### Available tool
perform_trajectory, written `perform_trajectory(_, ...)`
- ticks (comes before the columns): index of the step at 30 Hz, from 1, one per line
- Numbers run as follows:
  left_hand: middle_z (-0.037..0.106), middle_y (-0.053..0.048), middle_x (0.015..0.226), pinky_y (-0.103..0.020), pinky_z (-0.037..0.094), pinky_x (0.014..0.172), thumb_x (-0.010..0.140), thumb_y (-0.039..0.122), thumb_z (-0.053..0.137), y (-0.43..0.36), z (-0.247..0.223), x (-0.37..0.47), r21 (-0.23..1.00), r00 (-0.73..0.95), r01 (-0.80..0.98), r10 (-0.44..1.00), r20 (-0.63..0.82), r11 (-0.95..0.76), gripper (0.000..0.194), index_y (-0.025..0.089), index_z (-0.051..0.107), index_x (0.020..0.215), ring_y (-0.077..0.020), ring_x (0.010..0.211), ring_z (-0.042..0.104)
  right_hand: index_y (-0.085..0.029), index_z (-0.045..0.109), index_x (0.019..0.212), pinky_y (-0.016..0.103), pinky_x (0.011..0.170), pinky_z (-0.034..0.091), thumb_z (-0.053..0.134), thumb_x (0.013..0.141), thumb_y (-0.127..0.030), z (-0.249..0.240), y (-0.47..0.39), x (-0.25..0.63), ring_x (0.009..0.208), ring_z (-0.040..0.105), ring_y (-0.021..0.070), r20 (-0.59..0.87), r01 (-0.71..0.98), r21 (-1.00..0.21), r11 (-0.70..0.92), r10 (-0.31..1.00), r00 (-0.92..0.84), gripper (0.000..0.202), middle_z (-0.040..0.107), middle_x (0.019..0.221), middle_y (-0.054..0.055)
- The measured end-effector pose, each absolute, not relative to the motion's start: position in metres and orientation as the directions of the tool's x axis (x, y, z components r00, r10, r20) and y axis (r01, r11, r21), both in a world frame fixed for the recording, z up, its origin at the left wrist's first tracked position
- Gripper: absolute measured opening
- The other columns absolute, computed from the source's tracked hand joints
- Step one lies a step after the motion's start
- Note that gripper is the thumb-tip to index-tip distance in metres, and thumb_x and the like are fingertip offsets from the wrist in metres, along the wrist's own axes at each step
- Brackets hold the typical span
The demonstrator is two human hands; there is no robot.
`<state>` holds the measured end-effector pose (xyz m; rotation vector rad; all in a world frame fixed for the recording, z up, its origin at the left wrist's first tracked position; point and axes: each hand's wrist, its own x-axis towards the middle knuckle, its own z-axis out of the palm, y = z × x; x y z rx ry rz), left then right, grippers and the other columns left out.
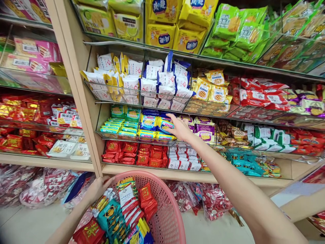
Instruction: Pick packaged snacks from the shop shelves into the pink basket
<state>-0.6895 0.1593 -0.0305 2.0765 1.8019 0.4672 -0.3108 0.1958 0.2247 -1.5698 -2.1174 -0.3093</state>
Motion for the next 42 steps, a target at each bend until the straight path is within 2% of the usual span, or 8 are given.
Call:
perform_trajectory(9, 0.066, -0.006, 0.067, -0.022, 0.036, 0.06, 0.089, 0.051, 0.03, 0.154, -0.021, -0.685, 0.442, 0.153, 0.885, 0.988, 0.014, -0.143, 0.046, 0.021, 0.057, 0.068, -0.0182, 0.068, 0.064, -0.025, 0.039, 0.133, 0.044, 0.086, 0.033, 0.055, 0.083, -0.043, 0.256, 0.137, -0.325, 0.095, 0.057, 0.0273, 0.681, 0.906, -0.006, 0.424, 0.665, -0.307, 0.055, 0.064, 0.099, 0.008)
perform_trajectory(14, 0.067, -0.007, 0.067, -0.022, 0.036, 0.06, 0.089, 0.052, 0.032, 0.154, -0.02, -0.684, 0.448, 0.143, 0.885, 0.99, -0.001, -0.127, 0.047, 0.02, 0.06, 0.07, -0.0185, 0.069, 0.065, -0.025, 0.035, 0.135, 0.035, 0.077, 0.045, 0.057, 0.083, -0.038, 0.218, 0.083, -0.359, 0.086, 0.058, 0.0193, 0.422, 0.719, -0.416, 0.556, 0.819, -0.389, 0.058, 0.06, 0.1, 0.004)
perform_trajectory(17, 0.066, -0.006, 0.066, -0.021, 0.036, 0.06, 0.089, 0.054, 0.031, 0.154, -0.021, -0.685, 0.458, 0.148, 0.878, 0.989, 0.011, -0.136, 0.048, 0.02, 0.059, 0.07, -0.0177, 0.068, 0.064, -0.024, 0.037, 0.133, 0.029, 0.073, 0.046, 0.063, 0.079, -0.034, 0.163, 0.065, -0.378, 0.082, 0.057, 0.0151, 0.105, 0.596, -0.675, 0.435, 0.856, -0.505, 0.061, 0.06, 0.097, 0.002)
perform_trajectory(19, 0.066, -0.005, 0.065, -0.021, 0.035, 0.059, 0.089, 0.054, 0.03, 0.154, -0.022, -0.686, 0.454, 0.151, 0.88, 0.988, 0.014, -0.141, 0.048, 0.02, 0.059, 0.071, -0.0174, 0.067, 0.064, -0.023, 0.043, 0.13, 0.027, 0.073, 0.045, 0.069, 0.073, -0.029, 0.124, 0.06, -0.387, 0.083, 0.055, 0.0142, -0.055, 0.583, -0.734, 0.348, 0.826, -0.561, 0.063, 0.059, 0.098, 0.001)
perform_trajectory(24, 0.068, -0.007, 0.069, -0.022, 0.035, 0.058, 0.088, 0.055, 0.03, 0.154, -0.021, -0.685, 0.442, 0.131, 0.89, 0.991, -0.01, -0.113, 0.05, 0.021, 0.061, 0.071, -0.0201, 0.072, 0.066, -0.019, 0.062, 0.109, 0.02, 0.062, 0.04, 0.079, 0.06, -0.033, 0.044, 0.062, -0.399, 0.074, 0.053, 0.0118, -0.353, 0.631, -0.751, 0.197, 0.687, -0.635, 0.054, 0.061, 0.088, -0.001)
perform_trajectory(30, 0.067, -0.007, 0.068, -0.022, 0.035, 0.059, 0.089, 0.053, 0.03, 0.153, -0.021, -0.685, 0.438, 0.136, 0.891, 0.991, -0.011, -0.118, 0.048, 0.021, 0.06, 0.071, -0.0195, 0.072, 0.065, -0.019, 0.067, 0.104, 0.018, 0.063, 0.041, 0.085, 0.048, -0.039, 0.001, 0.076, -0.409, 0.072, 0.054, 0.0103, -0.559, 0.661, -0.75, 0.012, 0.522, -0.644, 0.063, 0.063, 0.084, -0.004)
perform_trajectory(37, 0.068, -0.007, 0.069, -0.022, 0.035, 0.059, 0.089, 0.052, 0.032, 0.155, -0.021, -0.684, 0.441, 0.124, 0.892, 0.992, -0.018, -0.104, 0.047, 0.02, 0.06, 0.07, -0.0188, 0.071, 0.065, -0.021, 0.068, 0.106, 0.018, 0.071, 0.041, 0.086, 0.046, -0.038, -0.019, 0.087, -0.428, 0.082, 0.056, 0.0112, -0.655, 0.74, -0.66, 0.13, 0.384, -0.651, 0.065, 0.063, 0.092, -0.004)
perform_trajectory(42, 0.068, -0.007, 0.07, -0.022, 0.036, 0.06, 0.09, 0.052, 0.031, 0.153, -0.019, -0.684, 0.444, 0.134, 0.888, 0.991, -0.014, -0.114, 0.046, 0.02, 0.06, 0.072, -0.0194, 0.071, 0.065, -0.021, 0.069, 0.105, 0.018, 0.067, 0.04, 0.085, 0.048, -0.037, -0.011, 0.082, -0.434, 0.079, 0.055, 0.0108, -0.593, 0.75, -0.642, 0.159, 0.517, -0.617, 0.061, 0.062, 0.092, -0.004)
